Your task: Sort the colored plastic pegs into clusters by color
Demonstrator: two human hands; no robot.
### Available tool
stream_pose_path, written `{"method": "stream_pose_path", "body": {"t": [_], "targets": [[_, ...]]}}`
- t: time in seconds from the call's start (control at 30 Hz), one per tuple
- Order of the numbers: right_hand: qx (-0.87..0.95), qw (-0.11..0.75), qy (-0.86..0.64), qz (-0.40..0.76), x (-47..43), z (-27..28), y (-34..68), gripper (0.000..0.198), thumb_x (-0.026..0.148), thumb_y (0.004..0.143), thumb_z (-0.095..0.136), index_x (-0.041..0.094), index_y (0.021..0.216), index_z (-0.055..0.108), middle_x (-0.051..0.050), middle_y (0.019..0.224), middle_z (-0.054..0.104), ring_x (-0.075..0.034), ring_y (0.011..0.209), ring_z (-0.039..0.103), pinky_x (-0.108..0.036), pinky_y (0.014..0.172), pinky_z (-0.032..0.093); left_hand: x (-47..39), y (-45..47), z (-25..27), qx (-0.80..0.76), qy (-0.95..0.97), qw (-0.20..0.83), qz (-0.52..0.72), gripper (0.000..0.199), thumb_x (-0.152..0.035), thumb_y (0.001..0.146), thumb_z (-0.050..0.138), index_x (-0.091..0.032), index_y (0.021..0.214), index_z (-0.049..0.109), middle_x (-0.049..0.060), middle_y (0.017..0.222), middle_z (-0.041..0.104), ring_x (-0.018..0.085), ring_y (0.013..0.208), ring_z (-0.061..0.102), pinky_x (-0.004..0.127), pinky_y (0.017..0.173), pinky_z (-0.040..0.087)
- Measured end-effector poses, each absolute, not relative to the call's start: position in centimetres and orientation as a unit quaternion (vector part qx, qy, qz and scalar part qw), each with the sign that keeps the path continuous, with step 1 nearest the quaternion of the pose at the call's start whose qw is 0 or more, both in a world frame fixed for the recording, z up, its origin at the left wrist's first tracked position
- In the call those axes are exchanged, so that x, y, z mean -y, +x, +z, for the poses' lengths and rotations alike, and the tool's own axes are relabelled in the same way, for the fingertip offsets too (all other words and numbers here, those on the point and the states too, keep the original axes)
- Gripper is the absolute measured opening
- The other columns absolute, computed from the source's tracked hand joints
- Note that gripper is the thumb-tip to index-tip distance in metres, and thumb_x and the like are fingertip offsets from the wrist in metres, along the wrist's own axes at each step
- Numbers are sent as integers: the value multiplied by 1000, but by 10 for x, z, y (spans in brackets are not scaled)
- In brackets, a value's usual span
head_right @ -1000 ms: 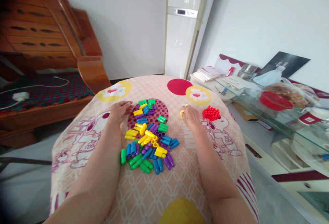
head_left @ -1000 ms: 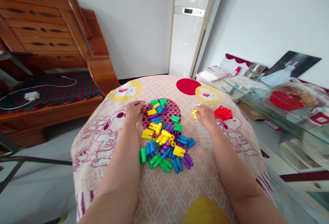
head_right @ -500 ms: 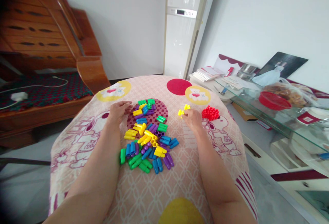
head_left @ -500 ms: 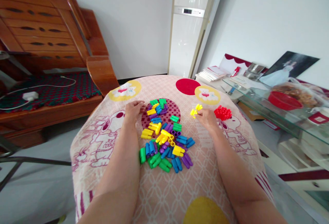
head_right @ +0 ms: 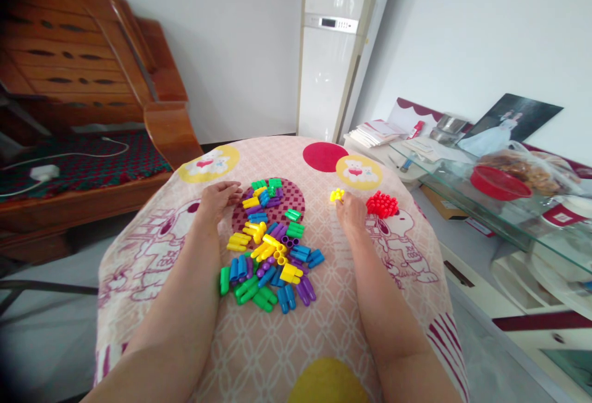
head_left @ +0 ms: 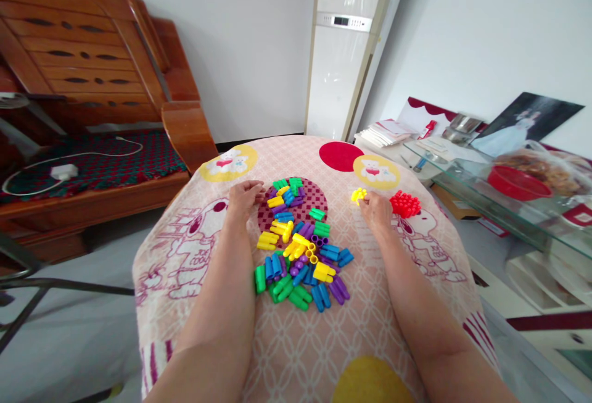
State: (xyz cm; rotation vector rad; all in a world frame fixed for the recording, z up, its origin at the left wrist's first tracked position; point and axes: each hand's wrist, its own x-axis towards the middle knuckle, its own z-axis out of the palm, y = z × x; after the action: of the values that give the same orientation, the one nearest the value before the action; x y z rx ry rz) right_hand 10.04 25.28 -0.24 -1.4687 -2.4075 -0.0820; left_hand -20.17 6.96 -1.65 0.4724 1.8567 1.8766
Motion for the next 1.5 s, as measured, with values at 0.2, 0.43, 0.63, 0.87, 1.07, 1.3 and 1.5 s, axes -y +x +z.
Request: {"method": "stream_pose_path", "body": {"t": [0.2,0.43,0.63,0.87,1.07,1.3,1.5], "targets": [[839,222,-496,-22,-242,-2,103,26,33,94,56,13,95,74,-14,91,77,-24,84,69,-29,67,36,-61,-205,-7,-720,314,214,581,31,-38,65,75,-14,85,76,5,73,73,15,63,63,25,59,51],[875,249,-415,-1,-229,-6,98,26,31,94,54,17,80,71,-11,83,76,-20,73,66,-28,64,33,-82,-186,-4,-797,428,81,420,31,-37,74,71,-17,95,80,6,83,77,20,77,68,26,70,48],[881,262,-393,21,-230,-10,98,26,30,92,54,18,74,68,-11,77,74,-18,68,62,-27,62,32,-76,-192,-5,-826,381,60,411,20,-25,76,62,-17,84,78,5,76,76,19,73,68,26,68,47],[880,274,-385,41,-229,-12,97,26,29,90,53,19,70,67,-9,73,72,-18,65,60,-28,62,32,-52,-212,-3,-749,398,269,456,36,-47,56,83,-18,73,72,2,62,70,17,59,64,25,56,47],[897,262,-346,84,-214,-7,91,27,32,91,54,19,72,68,-7,74,72,-17,68,61,-26,65,36,-61,-204,-11,-741,362,298,481,34,-37,50,88,-18,70,69,0,62,68,15,54,61,26,53,49],[919,266,-207,203,-176,7,70,18,23,90,59,18,77,70,-3,77,71,-15,73,62,-23,70,43,-63,-200,-14,-740,247,246,575,20,-17,66,76,-16,84,69,0,63,68,15,55,64,28,60,54],[937,260,-34,230,-131,29,46,15,18,96,57,17,96,73,-7,99,73,-17,96,66,-26,87,47,-66,-198,-15,-747,175,216,604,15,-13,76,63,-14,88,72,0,61,66,14,54,64,27,61,54]]}}
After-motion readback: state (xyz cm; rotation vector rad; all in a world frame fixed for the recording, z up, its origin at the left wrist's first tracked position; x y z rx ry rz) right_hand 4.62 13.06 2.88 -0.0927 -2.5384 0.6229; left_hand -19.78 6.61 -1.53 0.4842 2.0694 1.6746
